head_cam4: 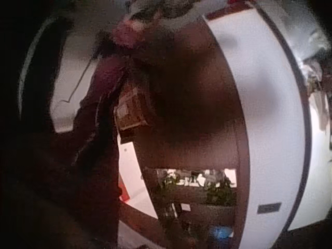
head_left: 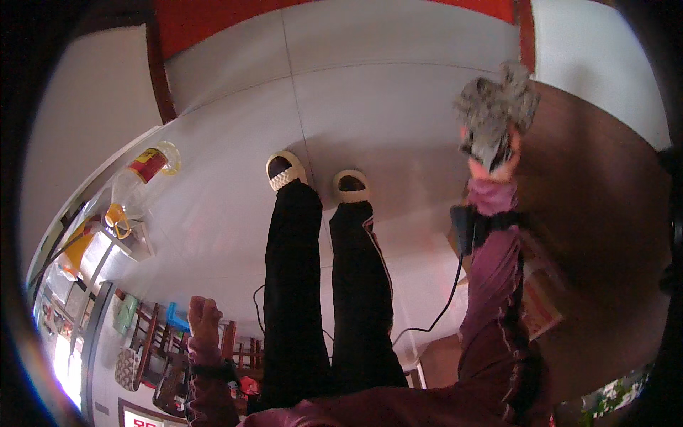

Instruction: The person wipes the tiled floor with a cloth, moving around a dustpan and broom, then shifts to a red mat area and continues wiping. The person also briefly moves a large plastic bottle out of the way while cleaning.

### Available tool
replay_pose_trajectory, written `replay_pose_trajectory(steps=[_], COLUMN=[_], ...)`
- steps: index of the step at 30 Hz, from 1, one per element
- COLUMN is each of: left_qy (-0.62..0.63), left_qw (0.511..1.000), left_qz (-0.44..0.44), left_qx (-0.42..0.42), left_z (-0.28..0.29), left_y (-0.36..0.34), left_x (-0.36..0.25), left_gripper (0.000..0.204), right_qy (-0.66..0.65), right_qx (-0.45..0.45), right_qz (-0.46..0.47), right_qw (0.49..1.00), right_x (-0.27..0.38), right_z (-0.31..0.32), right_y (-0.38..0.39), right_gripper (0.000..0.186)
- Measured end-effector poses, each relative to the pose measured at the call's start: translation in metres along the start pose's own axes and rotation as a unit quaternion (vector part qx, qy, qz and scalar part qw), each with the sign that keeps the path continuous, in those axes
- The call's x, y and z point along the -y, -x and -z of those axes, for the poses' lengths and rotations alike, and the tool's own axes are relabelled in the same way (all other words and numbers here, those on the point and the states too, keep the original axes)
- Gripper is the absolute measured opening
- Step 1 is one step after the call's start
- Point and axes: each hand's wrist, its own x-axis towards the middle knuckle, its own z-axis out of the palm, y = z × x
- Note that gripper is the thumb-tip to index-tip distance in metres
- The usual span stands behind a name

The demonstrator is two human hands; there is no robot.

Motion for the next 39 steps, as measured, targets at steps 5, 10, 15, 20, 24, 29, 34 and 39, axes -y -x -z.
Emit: replay_pose_trajectory(steps=[5, 10, 15, 20, 24, 29, 34, 39], left_qy=[0.078, 0.061, 0.129, 0.237, 0.308, 0.383, 0.405, 0.305], left_qw=[0.993, 0.996, 0.981, 0.941, 0.899, 0.859, 0.828, 0.855], left_qz=[-0.053, -0.067, -0.140, -0.217, -0.278, -0.282, -0.322, -0.331], left_qx=[0.068, 0.017, -0.044, -0.110, -0.141, -0.191, -0.216, -0.257], left_z=[0.006, 0.028, 0.080, 0.113, 0.141, 0.172, 0.210, 0.256], left_y=[0.040, 0.084, 0.151, 0.247, 0.331, 0.400, 0.449, 0.485], left_x=[-0.019, -0.048, -0.072, -0.108, -0.102, -0.080, -0.066, -0.076], left_gripper=[0.011, 0.010, 0.016, 0.012, 0.014, 0.013, 0.013, 0.011], right_qy=[0.004, 0.048, 0.131, 0.207, 0.259, 0.319, 0.408, 0.350], right_qx=[0.019, -0.002, 0.119, 0.236, 0.333, 0.516, 0.543, 0.657], right_qz=[-0.085, -0.182, -0.250, -0.300, -0.312, -0.285, -0.156, 0.005], right_qw=[0.996, 0.982, 0.952, 0.901, 0.851, 0.742, 0.717, 0.668], right_x=[0.049, 0.072, 0.099, 0.130, 0.148, 0.175, 0.192, 0.184], right_z=[-0.025, -0.071, -0.146, -0.232, -0.281, -0.339, -0.368, -0.397], right_y=[0.097, 0.150, 0.211, 0.254, 0.295, 0.345, 0.391, 0.465], right_gripper=[0.051, 0.053, 0.054, 0.055, 0.057, 0.055, 0.060, 0.075])
